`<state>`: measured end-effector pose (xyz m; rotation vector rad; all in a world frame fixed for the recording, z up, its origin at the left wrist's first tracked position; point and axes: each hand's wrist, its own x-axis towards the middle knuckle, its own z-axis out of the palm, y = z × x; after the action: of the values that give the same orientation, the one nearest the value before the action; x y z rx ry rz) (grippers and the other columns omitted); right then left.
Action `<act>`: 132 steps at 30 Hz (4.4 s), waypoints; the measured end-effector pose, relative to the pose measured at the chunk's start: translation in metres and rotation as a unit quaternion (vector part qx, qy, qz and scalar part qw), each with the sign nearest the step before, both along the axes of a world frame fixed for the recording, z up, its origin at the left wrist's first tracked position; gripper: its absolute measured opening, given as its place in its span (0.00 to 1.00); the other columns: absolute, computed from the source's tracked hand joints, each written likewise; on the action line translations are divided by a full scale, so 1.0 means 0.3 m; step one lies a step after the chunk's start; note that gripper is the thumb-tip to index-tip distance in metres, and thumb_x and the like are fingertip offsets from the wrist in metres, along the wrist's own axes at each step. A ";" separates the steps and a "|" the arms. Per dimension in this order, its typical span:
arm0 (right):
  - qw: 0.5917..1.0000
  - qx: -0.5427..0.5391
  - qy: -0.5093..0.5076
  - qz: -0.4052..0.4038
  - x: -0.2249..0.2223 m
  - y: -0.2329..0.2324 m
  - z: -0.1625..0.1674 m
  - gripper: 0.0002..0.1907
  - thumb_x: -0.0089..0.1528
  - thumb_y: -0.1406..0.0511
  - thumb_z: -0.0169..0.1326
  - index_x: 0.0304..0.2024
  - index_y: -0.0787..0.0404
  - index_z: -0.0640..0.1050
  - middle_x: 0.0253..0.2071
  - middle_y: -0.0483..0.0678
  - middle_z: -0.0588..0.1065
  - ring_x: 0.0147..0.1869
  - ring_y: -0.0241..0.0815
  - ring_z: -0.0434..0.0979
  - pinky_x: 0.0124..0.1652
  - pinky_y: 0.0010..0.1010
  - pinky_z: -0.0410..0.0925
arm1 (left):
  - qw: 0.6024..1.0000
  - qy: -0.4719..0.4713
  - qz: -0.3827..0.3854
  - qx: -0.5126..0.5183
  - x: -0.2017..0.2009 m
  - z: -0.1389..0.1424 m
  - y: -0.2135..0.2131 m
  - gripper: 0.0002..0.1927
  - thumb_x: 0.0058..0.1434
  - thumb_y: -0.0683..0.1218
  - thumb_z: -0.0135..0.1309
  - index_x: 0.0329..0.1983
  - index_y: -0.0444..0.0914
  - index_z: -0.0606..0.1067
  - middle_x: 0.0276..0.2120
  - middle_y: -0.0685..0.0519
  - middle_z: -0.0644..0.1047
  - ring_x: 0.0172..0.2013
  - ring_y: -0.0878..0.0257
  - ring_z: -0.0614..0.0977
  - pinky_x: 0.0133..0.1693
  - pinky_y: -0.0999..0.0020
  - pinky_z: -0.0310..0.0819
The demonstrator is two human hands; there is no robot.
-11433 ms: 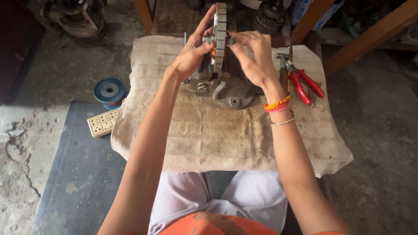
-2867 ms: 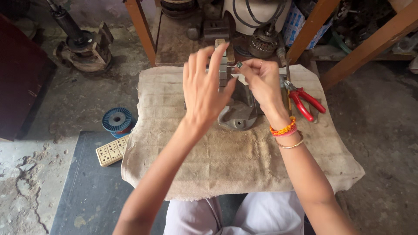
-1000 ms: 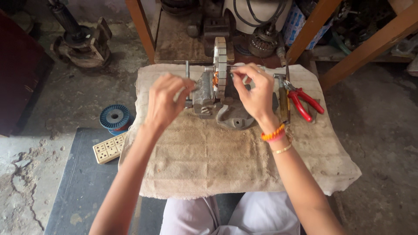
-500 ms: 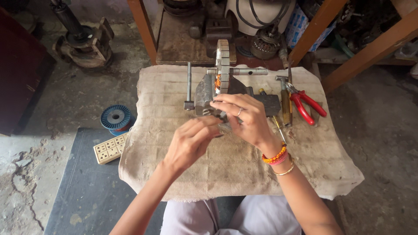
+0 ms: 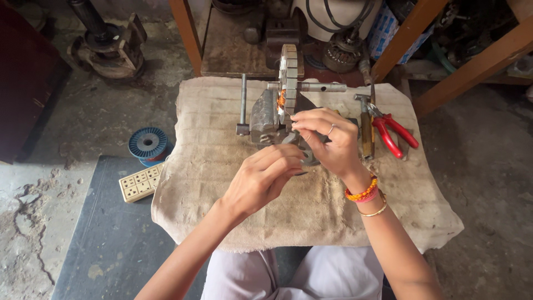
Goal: The person works on a motor armature clamped in a bench vise, winding and pressing copper wire into slots around the disc by hand. They use a file and a screwdriver to adjust and secure the wire, rotating the armature to reach different sections.
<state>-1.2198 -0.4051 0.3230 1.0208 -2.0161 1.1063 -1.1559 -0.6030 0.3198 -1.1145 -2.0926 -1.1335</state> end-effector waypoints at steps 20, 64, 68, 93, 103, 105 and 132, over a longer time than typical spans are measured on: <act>0.993 -0.038 -0.109 0.029 -0.096 0.086 -0.046 0.03 0.69 0.70 0.57 0.40 0.66 0.78 0.44 0.49 0.80 0.47 0.36 0.80 0.50 0.27 0.73 | 0.999 0.030 0.006 -0.015 -0.086 -0.005 0.015 0.08 0.63 0.41 0.63 0.34 0.35 0.75 0.32 0.50 0.77 0.34 0.56 0.79 0.37 0.63 0.76; 0.986 0.099 0.134 -0.018 0.023 -0.062 0.008 0.09 0.59 0.73 0.64 0.43 0.62 0.83 0.46 0.50 0.81 0.48 0.49 0.83 0.46 0.34 0.76 | 0.966 -0.203 0.155 0.033 0.131 0.024 0.030 0.03 0.55 0.36 0.58 0.32 0.32 0.80 0.26 0.47 0.78 0.25 0.58 0.80 0.30 0.65 0.75; 0.995 0.039 0.092 0.006 0.003 -0.032 -0.008 0.08 0.62 0.74 0.63 0.44 0.64 0.83 0.45 0.52 0.81 0.49 0.48 0.84 0.48 0.33 0.77 | 0.963 -0.230 0.126 0.062 0.142 0.042 0.061 0.03 0.56 0.36 0.59 0.34 0.32 0.80 0.28 0.47 0.78 0.26 0.58 0.80 0.31 0.65 0.75; 0.964 -0.126 -0.203 0.117 -0.174 0.106 -0.098 0.06 0.66 0.72 0.61 0.46 0.64 0.84 0.37 0.47 0.79 0.36 0.30 0.75 0.34 0.19 0.69 | 0.915 -0.340 0.136 0.173 -0.262 0.037 -0.169 0.08 0.65 0.46 0.60 0.37 0.37 0.84 0.16 0.63 0.72 0.17 0.77 0.60 0.21 0.75 0.46; 0.937 -0.233 -0.242 0.098 -0.250 0.072 -0.138 0.06 0.68 0.70 0.60 0.46 0.64 0.84 0.33 0.46 0.81 0.31 0.29 0.76 0.30 0.19 0.68 | 0.937 -0.245 0.117 0.218 -0.388 0.014 -0.134 0.09 0.66 0.47 0.63 0.37 0.36 0.84 0.19 0.66 0.71 0.20 0.78 0.62 0.24 0.77 0.50; 0.938 -0.228 -0.245 0.085 -0.248 0.063 -0.136 0.06 0.68 0.71 0.60 0.47 0.65 0.84 0.33 0.46 0.81 0.31 0.28 0.76 0.31 0.19 0.69 | 0.937 -0.238 0.115 0.230 -0.413 -0.007 -0.135 0.09 0.66 0.46 0.64 0.37 0.35 0.84 0.19 0.66 0.71 0.21 0.78 0.63 0.24 0.77 0.51; 0.983 0.095 0.148 -0.059 0.042 -0.150 -0.021 0.10 0.61 0.71 0.64 0.45 0.59 0.84 0.48 0.47 0.82 0.39 0.39 0.82 0.39 0.28 0.75 | 0.932 -0.156 0.321 0.059 0.141 -0.047 -0.085 0.06 0.58 0.41 0.63 0.38 0.37 0.85 0.11 0.58 0.67 0.13 0.72 0.63 0.18 0.70 0.55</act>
<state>-1.2071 -0.4500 0.3168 1.0738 -1.9354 0.6649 -1.1135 -0.6285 0.3056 -0.1478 -2.3247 -1.1195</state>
